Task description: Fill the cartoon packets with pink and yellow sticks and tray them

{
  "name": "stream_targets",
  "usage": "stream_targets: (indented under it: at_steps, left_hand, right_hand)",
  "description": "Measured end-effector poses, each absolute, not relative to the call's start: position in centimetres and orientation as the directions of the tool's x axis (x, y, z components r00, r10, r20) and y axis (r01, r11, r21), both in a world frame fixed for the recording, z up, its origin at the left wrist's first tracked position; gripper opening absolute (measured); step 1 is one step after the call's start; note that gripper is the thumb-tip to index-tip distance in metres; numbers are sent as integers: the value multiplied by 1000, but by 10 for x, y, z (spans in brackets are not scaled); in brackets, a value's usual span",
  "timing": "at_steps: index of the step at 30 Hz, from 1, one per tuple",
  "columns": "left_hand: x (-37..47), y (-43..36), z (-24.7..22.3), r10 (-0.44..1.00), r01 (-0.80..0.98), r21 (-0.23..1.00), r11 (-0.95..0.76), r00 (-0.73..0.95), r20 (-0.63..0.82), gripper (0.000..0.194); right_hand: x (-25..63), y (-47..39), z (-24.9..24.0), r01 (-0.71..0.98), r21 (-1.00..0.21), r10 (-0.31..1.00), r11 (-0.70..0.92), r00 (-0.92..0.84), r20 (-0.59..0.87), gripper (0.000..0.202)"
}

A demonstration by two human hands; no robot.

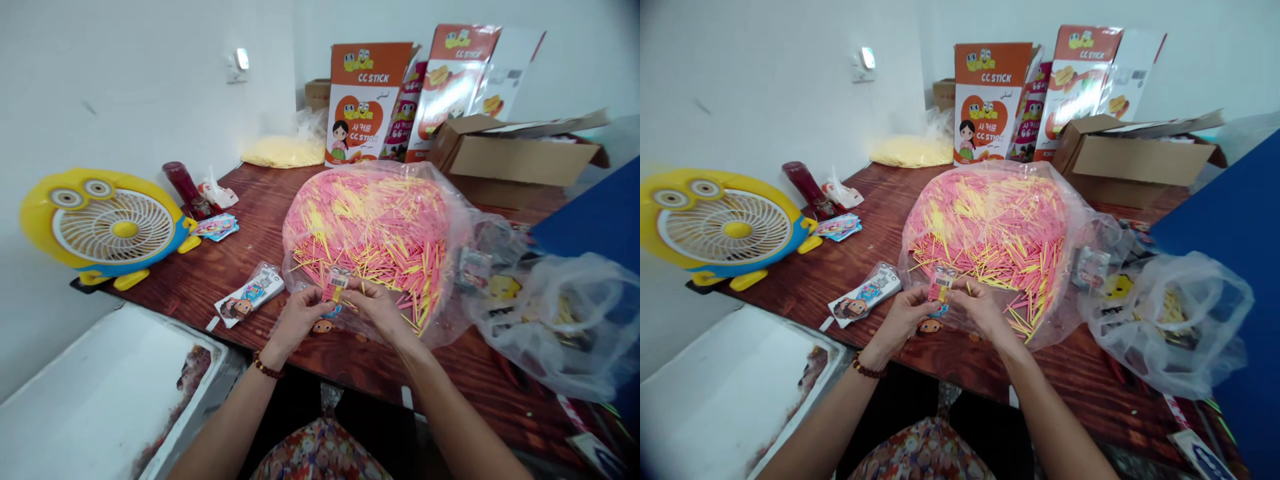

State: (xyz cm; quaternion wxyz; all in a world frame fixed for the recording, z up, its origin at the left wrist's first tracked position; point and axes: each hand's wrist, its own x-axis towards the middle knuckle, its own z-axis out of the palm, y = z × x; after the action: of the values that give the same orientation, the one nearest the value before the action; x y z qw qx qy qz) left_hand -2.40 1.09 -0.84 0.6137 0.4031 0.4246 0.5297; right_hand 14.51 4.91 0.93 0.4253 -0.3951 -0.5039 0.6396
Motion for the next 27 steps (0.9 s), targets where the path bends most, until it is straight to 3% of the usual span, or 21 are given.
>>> stream_targets:
  at_steps: [6, 10, 15, 21, 27]
  left_hand:
    - [-26, 9, -3, 985, -242, 955, 172, 42, -167, 25]
    - [-28, 6, -3, 981, -304, 933, 192, 47, -186, 28]
    - [-30, 6, -6, 991, -231, 964, 128, -15, -135, 28]
    - [-32, 3, -9, 990, -267, 953, 144, 38, -139, 30]
    - [-41, 0, -14, 977, -243, 948, 207, -4, -214, 36]
  right_hand:
    - [142, 50, 7, -108, -981, 920, -163, -377, -111, 24]
    - [137, 48, 4, -126, -976, 931, -176, -343, -123, 21]
    - [135, 50, 3, -125, -981, 915, -146, -394, -86, 20]
    - [128, 53, -7, -120, -988, 945, -102, -320, -59, 21]
    - [129, 59, -5, -44, -997, 933, -69, -357, -49, 26]
